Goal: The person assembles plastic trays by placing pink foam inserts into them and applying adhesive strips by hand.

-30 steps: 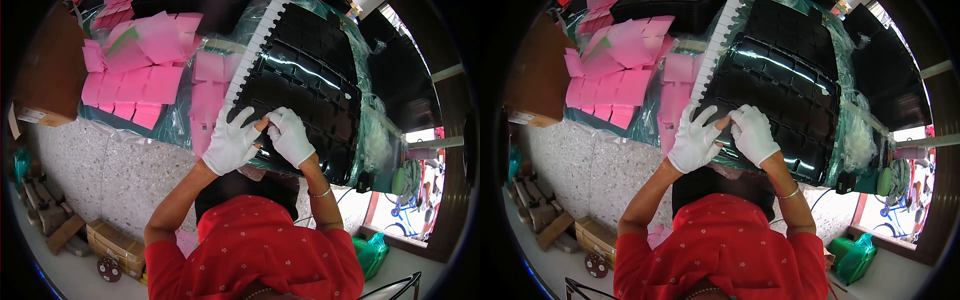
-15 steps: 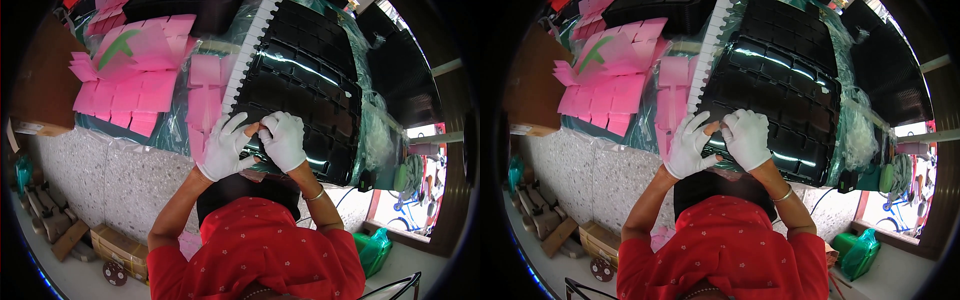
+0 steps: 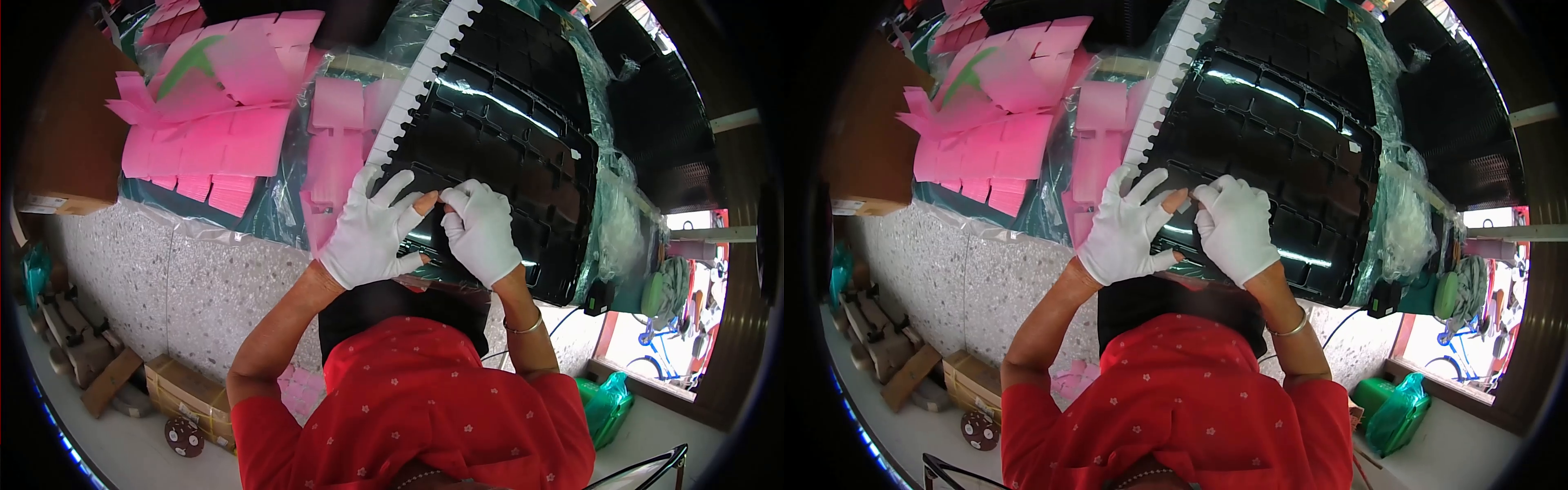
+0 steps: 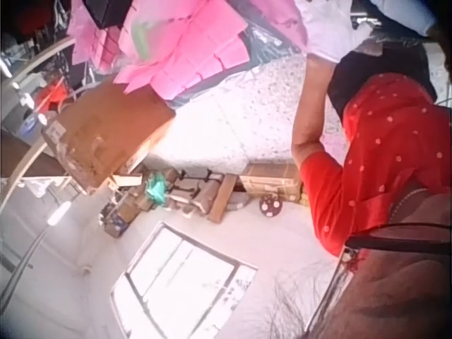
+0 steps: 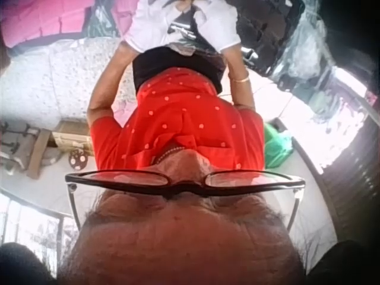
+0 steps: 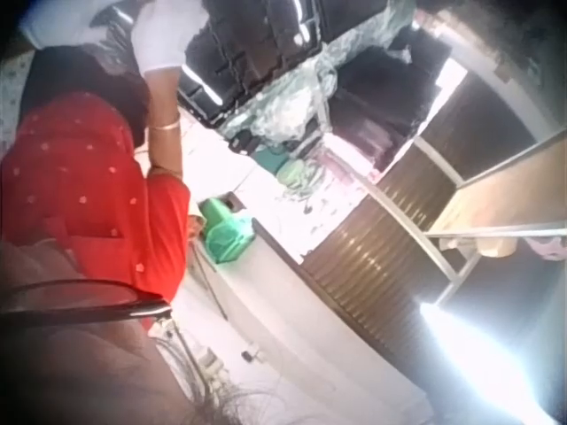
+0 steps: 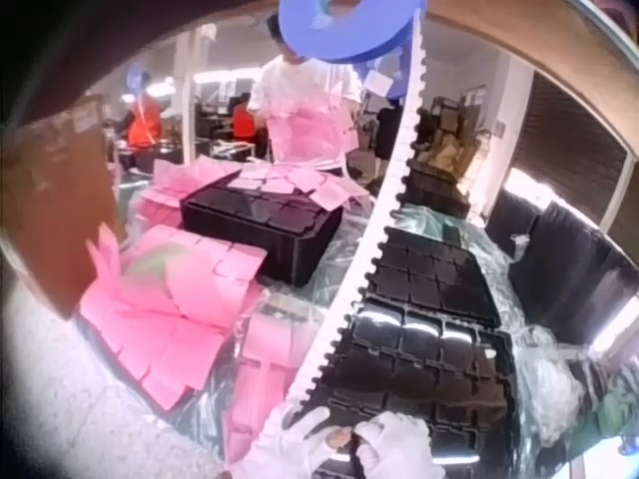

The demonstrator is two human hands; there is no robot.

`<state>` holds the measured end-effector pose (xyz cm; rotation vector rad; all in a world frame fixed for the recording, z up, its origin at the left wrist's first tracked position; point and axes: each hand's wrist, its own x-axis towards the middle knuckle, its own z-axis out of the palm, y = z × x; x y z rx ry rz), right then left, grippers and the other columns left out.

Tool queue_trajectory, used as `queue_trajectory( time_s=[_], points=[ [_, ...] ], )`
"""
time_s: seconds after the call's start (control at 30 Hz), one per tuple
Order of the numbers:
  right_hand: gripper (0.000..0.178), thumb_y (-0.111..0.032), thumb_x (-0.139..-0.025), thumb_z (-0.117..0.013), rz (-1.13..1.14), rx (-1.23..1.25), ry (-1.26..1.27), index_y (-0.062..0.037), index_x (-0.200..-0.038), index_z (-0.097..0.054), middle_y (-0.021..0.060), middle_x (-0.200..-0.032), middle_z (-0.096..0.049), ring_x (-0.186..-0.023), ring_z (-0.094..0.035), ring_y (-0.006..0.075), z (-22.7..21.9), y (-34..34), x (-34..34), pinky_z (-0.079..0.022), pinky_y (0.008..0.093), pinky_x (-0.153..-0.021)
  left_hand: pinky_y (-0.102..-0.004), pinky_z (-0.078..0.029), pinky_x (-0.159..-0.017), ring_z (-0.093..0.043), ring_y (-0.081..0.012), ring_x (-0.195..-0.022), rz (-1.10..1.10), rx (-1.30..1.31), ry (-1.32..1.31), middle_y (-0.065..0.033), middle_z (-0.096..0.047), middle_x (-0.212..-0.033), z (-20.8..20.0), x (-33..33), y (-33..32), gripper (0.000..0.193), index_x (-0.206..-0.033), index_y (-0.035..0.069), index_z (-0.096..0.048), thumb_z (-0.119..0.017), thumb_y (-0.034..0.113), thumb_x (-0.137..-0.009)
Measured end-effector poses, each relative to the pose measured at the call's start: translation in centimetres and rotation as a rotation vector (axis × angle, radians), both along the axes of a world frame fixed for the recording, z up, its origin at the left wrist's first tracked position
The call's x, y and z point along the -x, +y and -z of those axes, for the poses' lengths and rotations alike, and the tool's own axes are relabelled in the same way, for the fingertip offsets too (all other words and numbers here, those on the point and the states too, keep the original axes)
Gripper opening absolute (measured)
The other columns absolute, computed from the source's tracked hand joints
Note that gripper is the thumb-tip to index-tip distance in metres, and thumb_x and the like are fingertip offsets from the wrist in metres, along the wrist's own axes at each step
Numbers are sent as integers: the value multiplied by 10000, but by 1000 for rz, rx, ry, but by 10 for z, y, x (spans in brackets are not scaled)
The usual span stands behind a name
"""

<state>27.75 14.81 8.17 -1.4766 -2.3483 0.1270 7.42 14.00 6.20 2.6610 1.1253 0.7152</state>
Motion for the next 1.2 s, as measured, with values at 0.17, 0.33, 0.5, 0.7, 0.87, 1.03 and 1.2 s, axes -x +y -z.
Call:
queue_trajectory(
  time_s=[0.17,0.33,0.5,0.7,0.87,1.03,1.2],
  points=[
    [213,-83,-789,-592,6,111,123,-131,-973,-688,68,-912,-608,-894,-594,282,2,5,-7,-438,442,-804,-600,-219,-1097,-452,-370,-1267,24,0,17,-127,-577,-1220,0,-3,3,745,-1350,40,-481,-663,499,-792],
    [208,-53,-788,-596,12,94,118,-83,-973,-688,91,-930,-627,-888,-603,300,-1,4,-6,-446,430,-807,-616,-224,-1083,-467,-383,-1243,9,-21,14,-159,-571,-1214,-9,-9,4,705,-1340,37,-493,-641,479,-811],
    [231,-54,-792,-583,42,85,147,-94,-982,-708,86,-941,-630,-895,-601,294,2,1,-5,-429,422,-831,-632,-219,-1077,-493,-368,-1219,6,-3,45,-171,-567,-1228,-5,-13,0,654,-1315,28,-507,-649,422,-813],
    [243,-78,-809,-578,38,109,130,-125,-994,-728,73,-938,-631,-906,-594,277,1,0,-4,-405,406,-845,-625,-223,-1085,-495,-340,-1228,28,1,18,-164,-571,-1230,-1,-16,-12,640,-1311,21,-496,-688,333,-787],
    [182,-139,-790,-658,93,-38,76,-135,-956,-731,40,-904,-637,-878,-590,260,5,-4,5,-413,416,-778,-533,-311,-1069,-464,-381,-1235,-159,21,-221,-155,-536,-1267,12,-7,-24,838,-1331,31,-461,-850,193,-607],
    [129,-175,-763,-707,117,-97,86,-138,-887,-707,28,-892,-637,-849,-589,247,17,0,10,-405,412,-738,-510,-362,-1050,-450,-350,-1252,-128,8,-218,-162,-516,-1261,29,-2,-20,780,-1287,54,-536,-854,311,-623],
    [83,-142,-747,-700,-17,-196,-35,-123,-809,-647,21,-831,-602,-798,-569,240,15,2,16,-399,408,-731,-501,-383,-1030,-479,-374,-1201,-110,-55,-250,-178,-518,-1284,31,-1,-20,771,-1279,55,-545,-851,332,-628]
  ],
)
